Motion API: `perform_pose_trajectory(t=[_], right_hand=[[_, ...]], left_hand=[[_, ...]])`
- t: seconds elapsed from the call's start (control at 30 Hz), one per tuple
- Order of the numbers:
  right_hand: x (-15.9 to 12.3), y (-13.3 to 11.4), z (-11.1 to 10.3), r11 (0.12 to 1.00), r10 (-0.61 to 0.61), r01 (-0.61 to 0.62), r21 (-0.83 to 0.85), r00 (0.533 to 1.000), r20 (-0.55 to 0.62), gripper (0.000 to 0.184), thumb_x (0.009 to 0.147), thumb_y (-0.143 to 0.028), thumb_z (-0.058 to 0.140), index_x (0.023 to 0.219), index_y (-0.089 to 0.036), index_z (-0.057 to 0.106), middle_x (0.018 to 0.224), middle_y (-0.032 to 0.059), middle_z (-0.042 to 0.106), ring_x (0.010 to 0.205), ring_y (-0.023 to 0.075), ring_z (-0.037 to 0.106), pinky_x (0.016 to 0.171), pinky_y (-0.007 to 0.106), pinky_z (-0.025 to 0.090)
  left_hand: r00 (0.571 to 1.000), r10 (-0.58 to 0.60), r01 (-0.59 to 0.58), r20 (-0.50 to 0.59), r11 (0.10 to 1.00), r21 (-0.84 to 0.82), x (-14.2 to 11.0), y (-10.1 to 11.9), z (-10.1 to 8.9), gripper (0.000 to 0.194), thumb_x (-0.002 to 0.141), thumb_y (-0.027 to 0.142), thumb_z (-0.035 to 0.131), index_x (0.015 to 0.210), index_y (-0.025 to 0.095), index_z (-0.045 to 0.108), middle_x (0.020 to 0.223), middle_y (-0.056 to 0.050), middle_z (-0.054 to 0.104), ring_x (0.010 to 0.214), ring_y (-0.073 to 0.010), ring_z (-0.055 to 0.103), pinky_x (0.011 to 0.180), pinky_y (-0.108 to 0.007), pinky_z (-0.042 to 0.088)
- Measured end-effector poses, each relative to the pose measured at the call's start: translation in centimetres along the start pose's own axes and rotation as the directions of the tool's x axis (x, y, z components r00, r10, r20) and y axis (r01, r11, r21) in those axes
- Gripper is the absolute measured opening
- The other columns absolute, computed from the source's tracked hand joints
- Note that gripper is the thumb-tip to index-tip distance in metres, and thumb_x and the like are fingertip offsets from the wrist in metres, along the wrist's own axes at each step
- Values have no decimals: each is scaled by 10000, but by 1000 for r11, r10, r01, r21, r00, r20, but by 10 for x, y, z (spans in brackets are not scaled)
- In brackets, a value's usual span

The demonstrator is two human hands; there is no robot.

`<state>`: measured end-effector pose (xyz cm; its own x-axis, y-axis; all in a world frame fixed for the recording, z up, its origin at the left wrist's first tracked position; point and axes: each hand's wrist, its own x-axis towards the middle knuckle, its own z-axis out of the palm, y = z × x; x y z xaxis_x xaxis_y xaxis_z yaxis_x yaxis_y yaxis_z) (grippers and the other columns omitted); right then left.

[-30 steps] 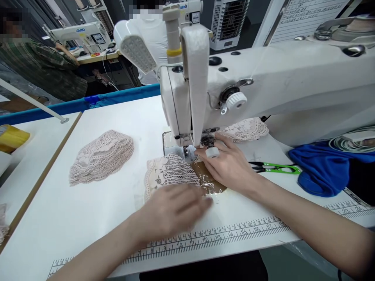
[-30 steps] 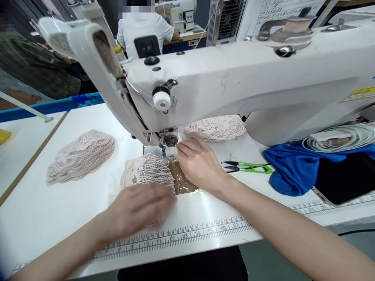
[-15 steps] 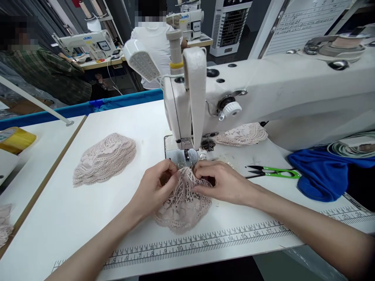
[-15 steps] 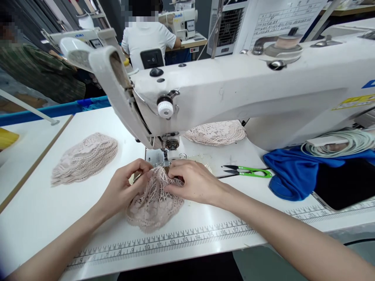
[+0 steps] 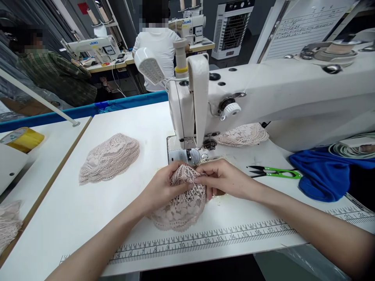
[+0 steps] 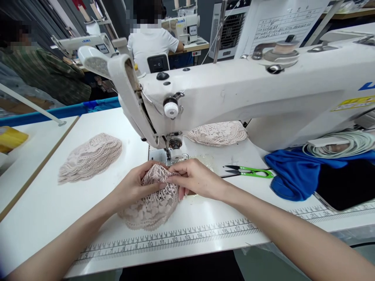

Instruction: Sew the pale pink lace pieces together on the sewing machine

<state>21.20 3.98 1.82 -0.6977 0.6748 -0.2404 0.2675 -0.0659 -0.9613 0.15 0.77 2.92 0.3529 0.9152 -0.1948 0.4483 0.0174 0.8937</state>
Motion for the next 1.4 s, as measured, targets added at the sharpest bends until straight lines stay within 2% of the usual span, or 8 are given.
perform_pose_trajectory(t=[0.23,0.5,0.67,0.83,1.03,1.2,1.3,1.4], right_hand=[[-2,-8,1,956,-115,92,-280,991,-64,153,756,-252,704,885,-187,652,619,-52,546,541,96,497,467,200,356],[-5,-4,-11,931,-122,62,-361,982,-145,306,782,-197,636,1086,-199,607,606,-58,548,508,108,496,442,222,370],[-2,0,-11,965,-146,90,-248,965,-217,155,779,-223,672,928,-185,648,710,-11,657,608,127,615,520,236,482],[1,3,0,999,-39,41,0,971,-237,149,798,-280,681,890,-169,645,756,4,705,452,98,610,406,209,460],[2,5,10,991,-99,120,53,949,-299,109,783,-257,697,833,-179,641,651,-14,688,625,151,698,577,244,563],[-2,3,17,956,-286,243,-162,894,-345,53,808,-153,630,795,-188,668,722,-9,689,626,119,665,568,222,538],[-2,5,19,837,-515,381,-392,792,-329,119,808,-92,611,808,-196,669,765,-9,675,663,104,636,599,210,525],[-2,6,20,725,-640,433,-535,711,-292,141,850,-83,558,876,-195,641,799,1,667,692,102,624,612,204,520]], left_hand=[[999,20,-20,-28,1000,14,-1,-1,1,222,802,291,665,994,202,596,926,-27,683,806,-200,642,693,-320,503],[999,-45,43,-18,996,-83,-2,-2,-3,247,813,293,654,1036,207,590,940,-35,694,810,-187,665,692,-309,534],[999,-40,39,-24,998,-53,-2,0,-4,158,825,248,606,973,193,604,904,-34,679,784,-178,647,679,-306,523],[991,59,-50,-119,996,76,-3,0,-1,60,827,172,501,798,189,551,740,15,596,649,-128,550,587,-256,444],[975,166,-128,-146,963,239,-7,0,7,89,833,265,581,867,199,532,750,20,595,647,-126,541,577,-248,432],[842,492,-314,-222,781,540,-6,-12,10,97,791,122,551,821,207,515,704,36,586,585,-101,521,531,-209,394],[742,648,-394,-168,626,673,-6,-18,8,142,779,76,526,830,206,503,689,31,591,568,-102,521,504,-201,382],[709,693,-421,-128,563,711,-6,-20,6,190,789,60,511,910,202,547,715,14,614,587,-110,547,510,-203,405]])
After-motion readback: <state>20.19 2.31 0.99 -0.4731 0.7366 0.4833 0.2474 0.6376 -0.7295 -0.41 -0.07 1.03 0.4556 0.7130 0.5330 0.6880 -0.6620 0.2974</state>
